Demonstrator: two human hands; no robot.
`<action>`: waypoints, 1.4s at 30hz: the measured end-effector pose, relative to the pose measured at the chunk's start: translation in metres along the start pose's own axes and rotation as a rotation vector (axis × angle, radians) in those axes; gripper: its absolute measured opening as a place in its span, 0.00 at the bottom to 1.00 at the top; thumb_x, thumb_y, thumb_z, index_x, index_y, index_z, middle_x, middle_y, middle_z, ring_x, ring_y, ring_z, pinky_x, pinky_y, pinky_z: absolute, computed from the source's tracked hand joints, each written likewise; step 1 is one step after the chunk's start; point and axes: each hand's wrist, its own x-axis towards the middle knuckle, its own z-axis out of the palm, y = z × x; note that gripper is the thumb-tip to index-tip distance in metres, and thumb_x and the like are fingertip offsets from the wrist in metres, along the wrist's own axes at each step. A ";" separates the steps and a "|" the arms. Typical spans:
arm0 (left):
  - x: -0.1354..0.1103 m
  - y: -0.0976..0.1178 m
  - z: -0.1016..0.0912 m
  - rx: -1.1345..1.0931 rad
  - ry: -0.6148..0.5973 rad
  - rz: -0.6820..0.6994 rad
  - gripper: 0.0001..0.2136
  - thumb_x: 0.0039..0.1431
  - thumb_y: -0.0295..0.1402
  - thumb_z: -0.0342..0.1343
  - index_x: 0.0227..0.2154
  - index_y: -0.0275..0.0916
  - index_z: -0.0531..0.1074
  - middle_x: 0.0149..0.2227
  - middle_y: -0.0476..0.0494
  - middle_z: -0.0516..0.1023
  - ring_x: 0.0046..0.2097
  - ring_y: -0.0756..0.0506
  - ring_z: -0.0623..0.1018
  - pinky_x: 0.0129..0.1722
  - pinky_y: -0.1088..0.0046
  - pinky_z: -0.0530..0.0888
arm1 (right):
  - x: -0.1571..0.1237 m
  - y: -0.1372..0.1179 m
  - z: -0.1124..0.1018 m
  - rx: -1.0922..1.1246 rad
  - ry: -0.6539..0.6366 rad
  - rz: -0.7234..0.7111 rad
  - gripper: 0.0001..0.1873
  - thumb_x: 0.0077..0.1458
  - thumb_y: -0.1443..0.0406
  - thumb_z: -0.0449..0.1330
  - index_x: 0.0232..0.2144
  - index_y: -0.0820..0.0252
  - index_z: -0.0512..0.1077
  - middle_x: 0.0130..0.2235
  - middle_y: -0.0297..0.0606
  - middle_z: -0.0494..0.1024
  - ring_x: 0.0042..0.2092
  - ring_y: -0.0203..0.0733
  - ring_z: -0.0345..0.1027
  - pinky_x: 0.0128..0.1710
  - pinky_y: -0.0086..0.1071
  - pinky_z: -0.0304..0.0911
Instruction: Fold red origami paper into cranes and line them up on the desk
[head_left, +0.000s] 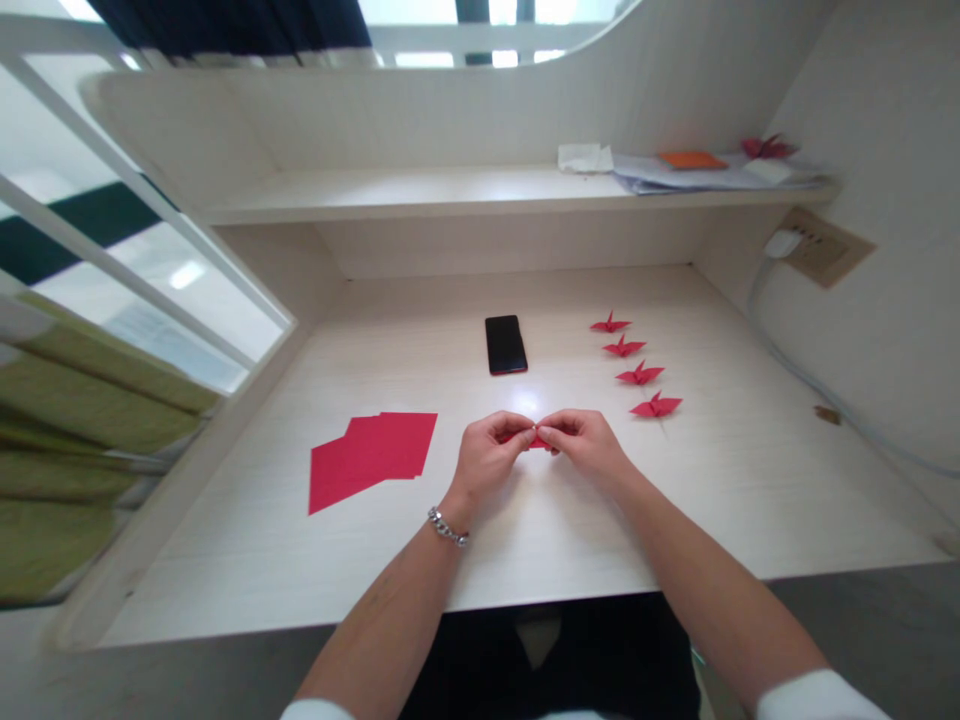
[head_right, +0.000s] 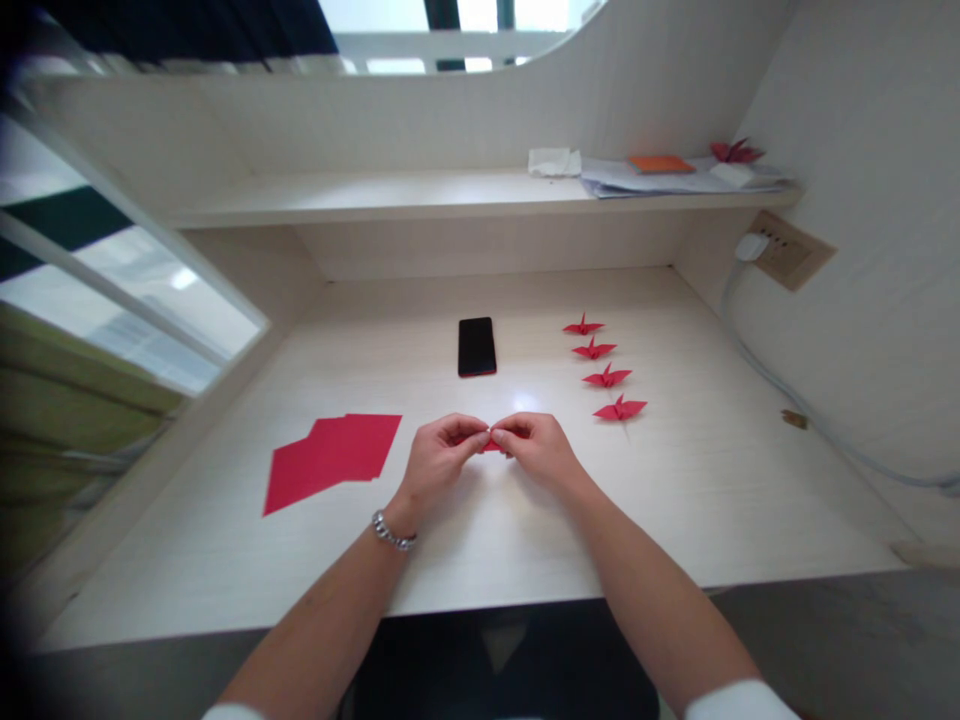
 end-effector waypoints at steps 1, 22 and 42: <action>0.000 0.000 0.000 0.007 0.002 0.001 0.08 0.51 0.34 0.64 0.31 0.35 0.77 0.31 0.43 0.81 0.33 0.46 0.79 0.36 0.70 0.77 | 0.000 0.000 0.001 -0.002 0.001 0.002 0.10 0.49 0.61 0.64 0.30 0.63 0.78 0.26 0.37 0.78 0.27 0.37 0.69 0.28 0.30 0.64; 0.001 -0.003 0.000 0.044 0.125 0.026 0.06 0.47 0.29 0.65 0.29 0.35 0.74 0.30 0.45 0.79 0.33 0.48 0.78 0.35 0.72 0.75 | 0.002 0.005 -0.004 -0.171 -0.026 0.001 0.08 0.53 0.61 0.58 0.28 0.61 0.72 0.25 0.33 0.73 0.28 0.36 0.65 0.29 0.29 0.60; 0.003 -0.003 -0.001 0.009 0.022 0.030 0.11 0.54 0.31 0.59 0.41 0.35 0.73 0.34 0.43 0.79 0.36 0.48 0.79 0.38 0.72 0.74 | 0.003 0.005 -0.001 -0.191 -0.034 -0.027 0.10 0.54 0.59 0.57 0.26 0.60 0.69 0.24 0.31 0.70 0.27 0.35 0.61 0.28 0.29 0.56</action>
